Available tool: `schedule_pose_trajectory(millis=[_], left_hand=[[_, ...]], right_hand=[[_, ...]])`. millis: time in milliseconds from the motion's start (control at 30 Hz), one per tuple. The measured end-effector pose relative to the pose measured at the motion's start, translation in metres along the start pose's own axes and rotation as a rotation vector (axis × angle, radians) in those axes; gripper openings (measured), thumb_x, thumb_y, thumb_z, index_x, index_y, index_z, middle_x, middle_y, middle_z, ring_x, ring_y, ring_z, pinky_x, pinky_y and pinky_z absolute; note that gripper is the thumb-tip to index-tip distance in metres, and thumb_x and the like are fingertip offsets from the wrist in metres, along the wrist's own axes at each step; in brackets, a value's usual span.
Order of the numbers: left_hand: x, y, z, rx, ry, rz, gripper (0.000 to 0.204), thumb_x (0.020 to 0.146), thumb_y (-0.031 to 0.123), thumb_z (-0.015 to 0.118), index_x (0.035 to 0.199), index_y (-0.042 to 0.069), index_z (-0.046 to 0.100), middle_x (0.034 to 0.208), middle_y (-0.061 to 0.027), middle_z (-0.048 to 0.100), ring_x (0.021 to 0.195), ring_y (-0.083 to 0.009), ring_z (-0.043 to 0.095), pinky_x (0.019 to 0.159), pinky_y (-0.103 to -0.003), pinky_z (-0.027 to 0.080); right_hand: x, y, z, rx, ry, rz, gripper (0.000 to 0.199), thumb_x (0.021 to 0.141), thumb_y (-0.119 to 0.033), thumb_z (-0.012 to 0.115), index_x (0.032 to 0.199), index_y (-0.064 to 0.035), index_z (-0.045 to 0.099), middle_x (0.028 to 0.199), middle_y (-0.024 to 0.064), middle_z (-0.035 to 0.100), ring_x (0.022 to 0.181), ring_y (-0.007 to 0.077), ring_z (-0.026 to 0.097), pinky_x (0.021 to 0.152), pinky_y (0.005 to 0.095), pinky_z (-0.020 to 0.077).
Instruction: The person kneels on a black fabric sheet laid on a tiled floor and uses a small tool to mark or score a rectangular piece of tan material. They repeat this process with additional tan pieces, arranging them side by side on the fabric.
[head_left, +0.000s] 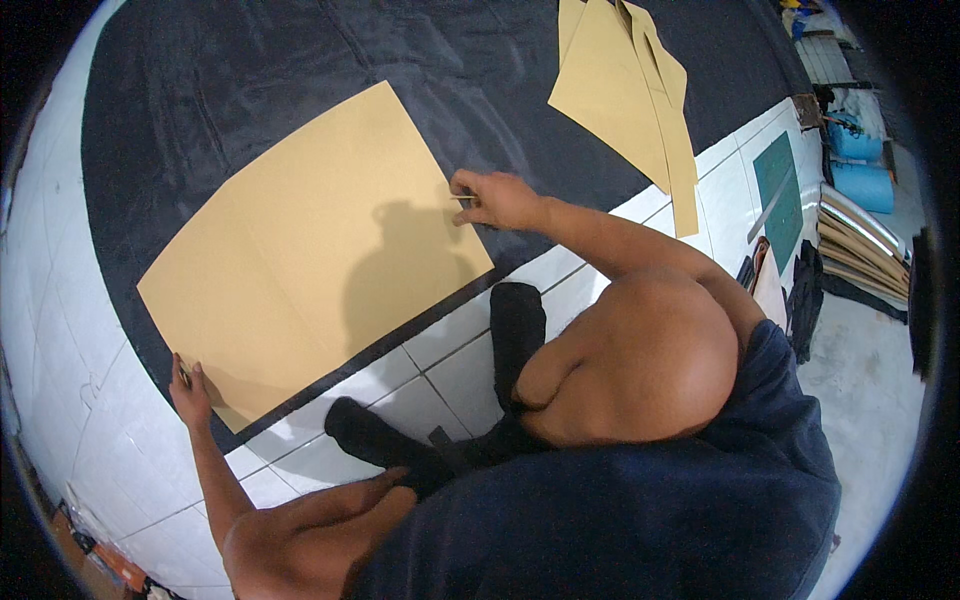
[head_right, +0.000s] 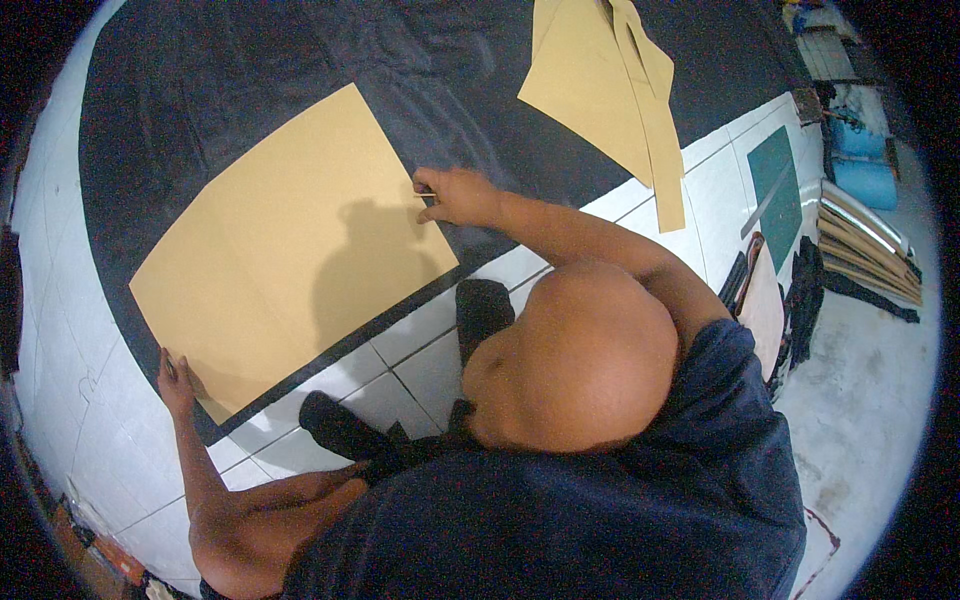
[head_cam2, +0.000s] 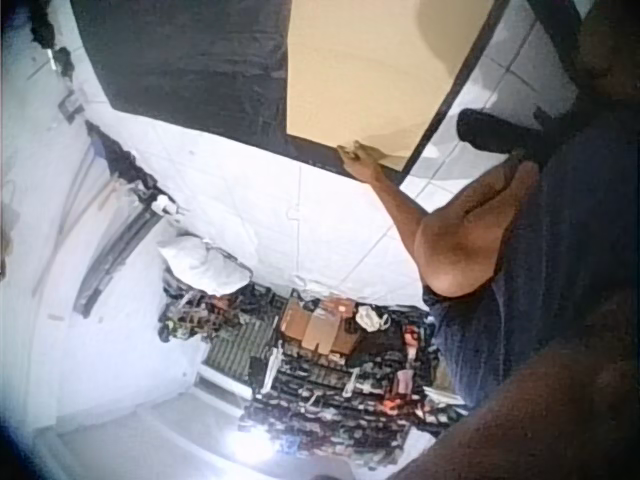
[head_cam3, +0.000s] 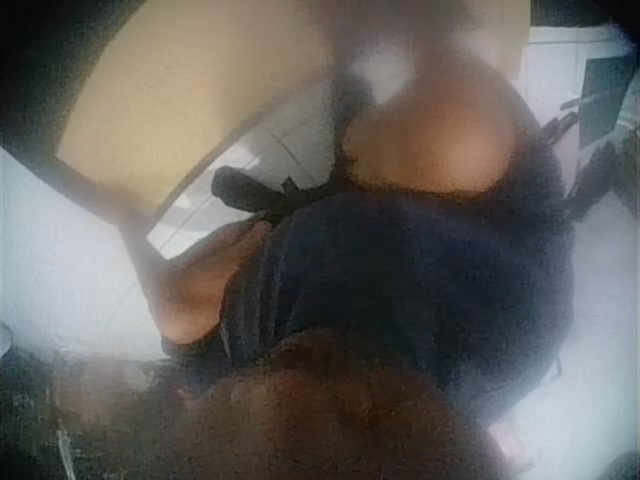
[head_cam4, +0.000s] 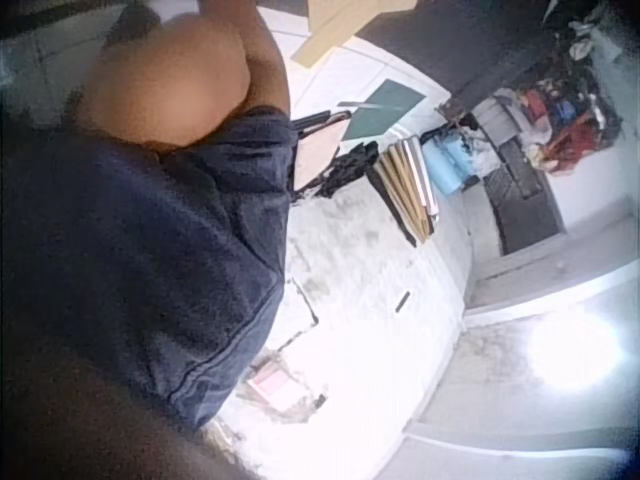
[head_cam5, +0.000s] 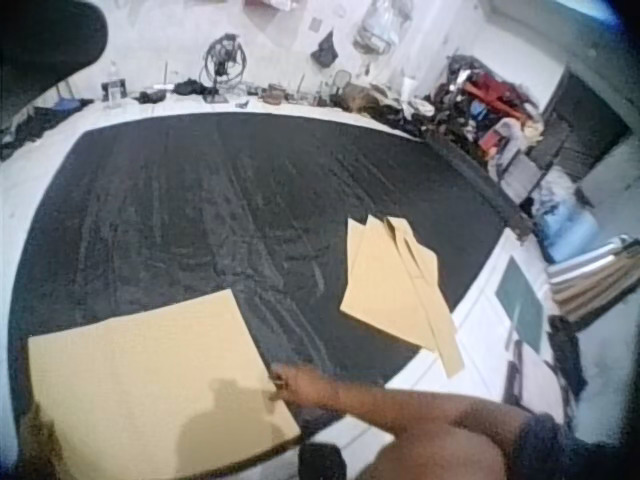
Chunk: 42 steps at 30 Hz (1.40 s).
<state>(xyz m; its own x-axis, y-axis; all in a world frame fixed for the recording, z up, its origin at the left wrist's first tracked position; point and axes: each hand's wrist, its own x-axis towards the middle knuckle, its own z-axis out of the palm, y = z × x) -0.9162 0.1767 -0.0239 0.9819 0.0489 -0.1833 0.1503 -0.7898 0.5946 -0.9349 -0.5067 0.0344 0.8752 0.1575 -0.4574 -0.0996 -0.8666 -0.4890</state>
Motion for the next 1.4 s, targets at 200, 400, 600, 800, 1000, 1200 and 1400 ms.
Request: schedule_pose_trajectory(millis=[200,400,600,800,1000,1200,1400], left_hand=[[0.001,0.028,0.009,0.106,0.006,-0.095,0.059,0.098,0.024,0.066,0.147,-0.002,0.047,0.119,-0.0274,0.065,0.109,-0.0307,0.065,0.096,-0.041,0.051],[-0.002,0.01,0.0,-0.038,0.006,-0.092,0.058,0.097,0.027,0.067,0.148,0.006,0.05,0.113,-0.0237,0.062,0.104,-0.0336,0.062,0.094,-0.043,0.05],[-0.002,0.017,0.008,0.063,0.013,-0.086,0.058,0.095,0.028,0.068,0.147,0.007,0.051,0.113,-0.0253,0.062,0.102,-0.0355,0.062,0.093,-0.044,0.049],[-0.008,0.007,0.0,0.174,0.046,-0.142,0.06,0.095,0.032,0.068,0.148,0.011,0.051,0.109,-0.0235,0.059,0.1,-0.0372,0.06,0.091,-0.046,0.049],[-0.018,0.048,-0.009,0.248,0.105,-0.195,0.062,0.092,0.033,0.07,0.147,0.014,0.051,0.114,-0.0246,0.058,0.106,-0.0393,0.061,0.093,-0.046,0.051],[-0.008,0.069,-0.004,0.19,0.064,-0.279,0.064,0.089,0.031,0.071,0.147,0.015,0.05,0.121,-0.0246,0.056,0.109,-0.042,0.061,0.094,-0.048,0.052],[-0.015,0.085,-0.014,0.239,0.063,-0.34,0.062,0.088,0.03,0.071,0.146,0.016,0.051,0.12,-0.0221,0.055,0.108,-0.0398,0.062,0.092,-0.047,0.052]], right_hand=[[-0.017,0.005,0.001,-0.098,0.009,-0.079,0.065,0.092,-0.032,0.071,0.15,-0.0221,0.042,0.106,0.0152,0.072,0.102,0.0342,0.069,0.088,0.0485,0.052],[-0.012,-0.005,-0.003,-0.045,-0.01,-0.078,0.065,0.093,-0.034,0.07,0.151,-0.022,0.043,0.104,0.0167,0.072,0.099,0.0346,0.069,0.087,0.0477,0.0522],[-0.015,0.006,-0.004,-0.046,-0.017,-0.081,0.066,0.093,-0.034,0.071,0.151,-0.0205,0.043,0.103,0.0171,0.072,0.096,0.0351,0.069,0.084,0.0471,0.0525],[0.004,-0.033,-0.043,-0.186,-0.004,-0.183,0.059,0.091,-0.034,0.071,0.143,-0.0154,0.05,0.117,0.0181,0.067,0.106,0.0385,0.067,0.09,0.0511,0.0533],[0.064,-0.142,-0.104,-0.559,-0.013,-0.573,0.038,0.09,-0.036,0.07,0.116,-0.0094,0.065,0.118,0.013,0.061,0.106,0.0324,0.066,0.086,0.0444,0.0563],[0.143,-0.223,0.024,-0.38,0.167,-0.531,0.06,0.087,-0.046,0.072,0.134,-0.0095,0.059,0.145,0.0146,0.051,0.129,0.0321,0.054,0.097,0.0452,0.0543],[0.15,-0.267,0.072,-0.359,0.124,-0.336,0.071,0.087,-0.05,0.071,0.143,-0.0098,0.053,0.153,0.0167,0.043,0.141,0.0341,0.043,0.104,0.0448,0.0516]])
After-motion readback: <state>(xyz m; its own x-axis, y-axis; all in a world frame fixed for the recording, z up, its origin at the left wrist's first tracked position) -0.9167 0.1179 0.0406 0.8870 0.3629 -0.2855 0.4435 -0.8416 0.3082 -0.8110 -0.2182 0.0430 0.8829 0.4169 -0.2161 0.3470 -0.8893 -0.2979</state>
